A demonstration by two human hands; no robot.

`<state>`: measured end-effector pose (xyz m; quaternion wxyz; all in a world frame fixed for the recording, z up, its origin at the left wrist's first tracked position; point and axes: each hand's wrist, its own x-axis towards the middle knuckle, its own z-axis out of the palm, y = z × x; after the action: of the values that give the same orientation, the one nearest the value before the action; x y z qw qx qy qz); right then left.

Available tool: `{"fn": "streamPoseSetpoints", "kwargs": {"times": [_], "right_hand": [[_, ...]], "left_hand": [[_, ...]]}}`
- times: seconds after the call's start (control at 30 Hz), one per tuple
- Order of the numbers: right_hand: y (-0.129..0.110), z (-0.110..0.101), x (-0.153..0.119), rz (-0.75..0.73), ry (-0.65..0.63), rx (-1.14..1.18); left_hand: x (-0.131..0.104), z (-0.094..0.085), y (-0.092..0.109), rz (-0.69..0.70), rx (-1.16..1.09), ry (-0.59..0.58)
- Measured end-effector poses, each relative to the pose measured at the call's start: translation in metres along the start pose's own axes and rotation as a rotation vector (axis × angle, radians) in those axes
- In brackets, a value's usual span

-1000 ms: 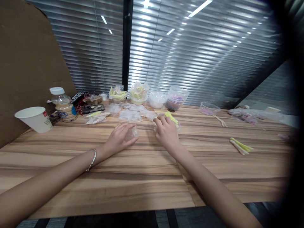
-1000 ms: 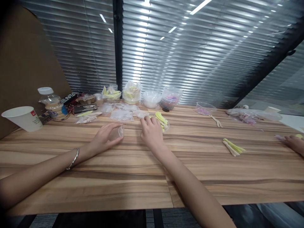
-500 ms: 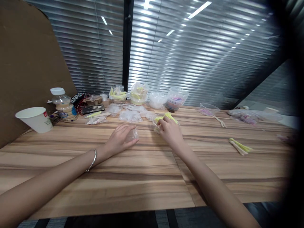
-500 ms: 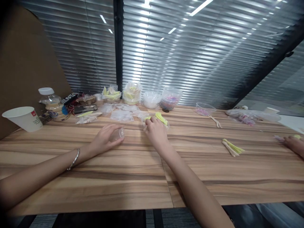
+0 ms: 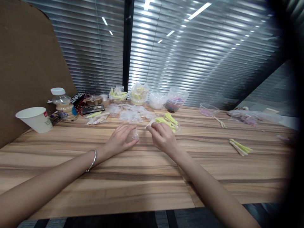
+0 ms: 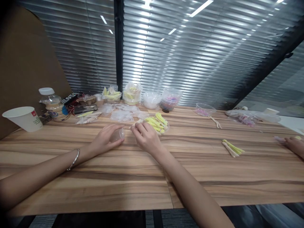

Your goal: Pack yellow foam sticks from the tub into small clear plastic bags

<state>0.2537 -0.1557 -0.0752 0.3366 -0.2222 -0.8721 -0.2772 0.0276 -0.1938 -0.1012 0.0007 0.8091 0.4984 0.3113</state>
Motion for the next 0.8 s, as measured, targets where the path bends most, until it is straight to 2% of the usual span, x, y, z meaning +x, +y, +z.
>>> {"fn": "streamPoseSetpoints", "kwargs": {"times": [0.13,0.43,0.8], "right_hand": [[-0.009,0.01,-0.004,-0.052,-0.103,0.118],[-0.012,0.015,-0.004,0.024,-0.391,0.223],[-0.019,0.024,-0.006,0.192,-0.426,0.134]], "left_hand": [[0.001,0.002,0.0,0.0,0.005,-0.002],[0.0,0.002,-0.001,0.004,0.011,0.007],[0.0,0.003,-0.002,0.036,0.026,0.037]]}}
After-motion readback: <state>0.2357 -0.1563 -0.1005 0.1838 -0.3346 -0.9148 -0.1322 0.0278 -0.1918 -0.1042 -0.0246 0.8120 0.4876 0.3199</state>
